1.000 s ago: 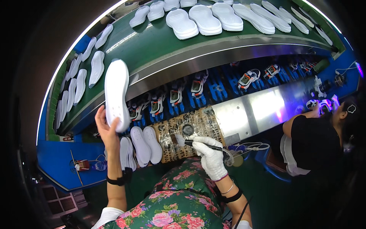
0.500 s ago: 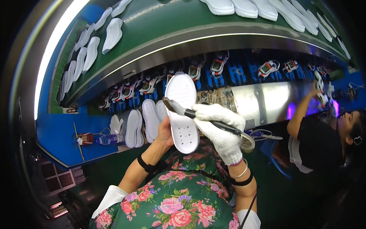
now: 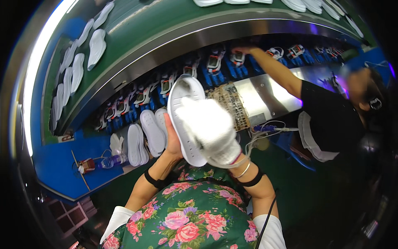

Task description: Applying glue or adhesive to the inside of white shoe soles using a brush on a manufacturing line.

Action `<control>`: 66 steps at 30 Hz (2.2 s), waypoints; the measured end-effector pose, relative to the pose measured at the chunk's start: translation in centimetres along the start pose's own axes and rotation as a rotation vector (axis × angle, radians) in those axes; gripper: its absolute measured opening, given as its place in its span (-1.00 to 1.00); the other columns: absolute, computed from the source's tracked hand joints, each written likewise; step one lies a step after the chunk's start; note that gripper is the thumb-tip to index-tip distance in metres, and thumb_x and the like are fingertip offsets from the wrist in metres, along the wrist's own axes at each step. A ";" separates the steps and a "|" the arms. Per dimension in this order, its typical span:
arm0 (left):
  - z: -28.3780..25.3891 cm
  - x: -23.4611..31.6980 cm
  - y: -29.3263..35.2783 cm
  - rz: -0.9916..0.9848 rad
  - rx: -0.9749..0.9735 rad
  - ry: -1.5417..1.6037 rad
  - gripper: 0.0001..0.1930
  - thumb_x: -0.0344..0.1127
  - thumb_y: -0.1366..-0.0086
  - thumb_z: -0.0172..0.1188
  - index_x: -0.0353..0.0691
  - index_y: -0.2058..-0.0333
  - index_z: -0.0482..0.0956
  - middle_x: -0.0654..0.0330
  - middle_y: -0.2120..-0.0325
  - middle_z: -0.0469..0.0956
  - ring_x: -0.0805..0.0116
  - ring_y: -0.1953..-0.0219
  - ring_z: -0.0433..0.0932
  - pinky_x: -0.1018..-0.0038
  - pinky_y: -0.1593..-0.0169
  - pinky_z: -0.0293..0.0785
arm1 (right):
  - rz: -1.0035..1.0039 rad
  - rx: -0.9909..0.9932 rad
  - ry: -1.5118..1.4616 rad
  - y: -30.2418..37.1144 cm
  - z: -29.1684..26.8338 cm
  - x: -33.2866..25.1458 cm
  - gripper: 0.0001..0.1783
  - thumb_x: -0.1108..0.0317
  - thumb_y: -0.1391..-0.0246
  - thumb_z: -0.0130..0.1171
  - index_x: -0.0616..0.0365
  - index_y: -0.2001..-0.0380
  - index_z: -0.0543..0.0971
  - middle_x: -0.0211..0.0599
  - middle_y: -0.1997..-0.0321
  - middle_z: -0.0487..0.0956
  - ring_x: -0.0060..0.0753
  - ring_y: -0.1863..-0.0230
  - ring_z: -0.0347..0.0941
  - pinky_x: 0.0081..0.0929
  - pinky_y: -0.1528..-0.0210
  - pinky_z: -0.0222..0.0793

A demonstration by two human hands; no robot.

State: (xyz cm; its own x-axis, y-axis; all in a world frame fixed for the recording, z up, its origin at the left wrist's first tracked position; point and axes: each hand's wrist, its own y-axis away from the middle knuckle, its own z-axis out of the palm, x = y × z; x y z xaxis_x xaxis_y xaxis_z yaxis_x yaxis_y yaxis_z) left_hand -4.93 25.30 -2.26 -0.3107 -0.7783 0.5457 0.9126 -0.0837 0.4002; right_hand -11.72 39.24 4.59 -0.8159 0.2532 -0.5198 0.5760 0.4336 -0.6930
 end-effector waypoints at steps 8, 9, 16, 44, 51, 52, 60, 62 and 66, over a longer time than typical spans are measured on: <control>-4.0 0.0 -1.2 0.007 -0.603 0.393 -0.01 0.59 -0.33 -0.42 -0.12 -0.42 0.11 0.06 -0.33 0.30 0.13 -0.33 0.35 0.20 -0.38 0.28 | 0.330 0.171 -0.291 1.4 0.8 0.1 -0.71 0.55 0.10 0.37 0.14 0.21 0.73 -0.14 0.17 0.72 -0.14 0.20 0.64 -0.35 0.14 0.56; -3.2 0.3 -1.3 0.019 -0.702 0.400 -0.02 0.58 -0.33 -0.43 -0.11 -0.43 0.11 0.06 -0.34 0.30 0.13 -0.33 0.35 0.21 -0.38 0.28 | 0.209 0.177 -0.214 1.1 0.6 0.6 -0.71 0.54 0.09 0.36 0.14 0.20 0.73 -0.12 0.15 0.72 -0.12 0.19 0.64 -0.33 0.13 0.56; -2.8 0.5 -1.9 0.061 -0.221 0.183 -0.02 0.57 -0.33 -0.40 -0.15 -0.39 0.16 0.05 -0.25 0.39 0.15 -0.26 0.42 0.20 -0.35 0.33 | 0.168 0.025 -0.412 1.3 0.3 0.5 -0.77 0.48 0.07 0.39 0.14 0.25 0.73 -0.18 0.19 0.72 -0.16 0.25 0.64 -0.34 0.15 0.55; -3.2 1.8 -3.7 -0.031 -0.259 0.101 0.12 0.80 -0.04 -0.27 -0.21 -0.07 0.45 -0.09 0.29 0.56 0.13 0.28 0.59 0.20 0.19 0.60 | -0.002 -0.073 -0.197 4.3 -0.1 0.0 -0.78 0.49 0.11 0.39 0.12 0.29 0.71 -0.16 0.14 0.72 -0.20 0.21 0.64 -0.33 0.15 0.54; -2.2 2.1 -3.9 0.076 -0.182 0.113 0.26 0.89 0.17 -0.17 -0.47 0.15 0.45 -0.05 0.43 0.51 0.12 0.39 0.52 0.27 0.32 0.53 | 0.139 -0.033 -0.360 4.3 -1.2 0.9 -0.73 0.49 0.14 0.39 0.11 0.27 0.72 -0.18 0.13 0.72 -0.23 0.22 0.64 -0.35 0.15 0.54; -2.4 2.1 -3.8 0.032 -0.217 0.077 0.23 0.88 0.13 -0.19 -0.42 0.13 0.44 -0.01 0.43 0.49 0.15 0.37 0.48 0.30 0.34 0.49 | 0.055 -0.045 -0.295 5.0 -0.5 0.8 -0.71 0.50 0.16 0.38 0.11 0.26 0.72 -0.18 0.11 0.71 -0.22 0.22 0.63 -0.34 0.16 0.54; -3.1 2.5 -3.8 0.046 -0.234 0.225 0.11 0.81 0.01 -0.19 -0.16 -0.09 0.38 0.10 0.41 0.40 0.27 0.40 0.35 0.32 0.28 0.36 | 0.182 -0.092 -0.550 5.8 -0.9 -0.1 -0.74 0.48 0.09 0.40 0.07 0.24 0.73 -0.27 0.16 0.72 -0.25 0.27 0.63 -0.36 0.21 0.55; -3.4 2.6 -4.1 0.059 -0.224 0.177 0.10 0.81 0.00 -0.19 -0.12 -0.12 0.37 0.09 0.40 0.40 0.27 0.42 0.34 0.32 0.28 0.35 | 0.109 -0.094 -0.404 6.8 -0.1 -0.2 -0.72 0.48 0.12 0.40 0.06 0.24 0.72 -0.26 0.15 0.71 -0.25 0.27 0.63 -0.37 0.23 0.55; -4.3 3.0 -4.8 0.016 -0.254 0.157 0.09 0.80 -0.03 -0.21 -0.08 -0.17 0.36 0.05 0.36 0.39 0.30 0.46 0.31 0.33 0.29 0.34 | 0.029 -0.120 -0.369 8.0 1.1 -1.1 -0.70 0.48 0.16 0.39 0.06 0.25 0.71 -0.26 0.15 0.71 -0.27 0.31 0.60 -0.39 0.31 0.54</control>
State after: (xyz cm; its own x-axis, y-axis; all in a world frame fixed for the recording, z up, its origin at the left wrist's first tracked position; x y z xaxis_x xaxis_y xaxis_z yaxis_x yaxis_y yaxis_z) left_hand -9.08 20.70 -5.70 -0.2685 -0.8659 0.4220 0.9606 -0.2082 0.1841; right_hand -6.15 41.42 -0.90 -0.7136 -0.0517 -0.6986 0.5710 0.5348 -0.6229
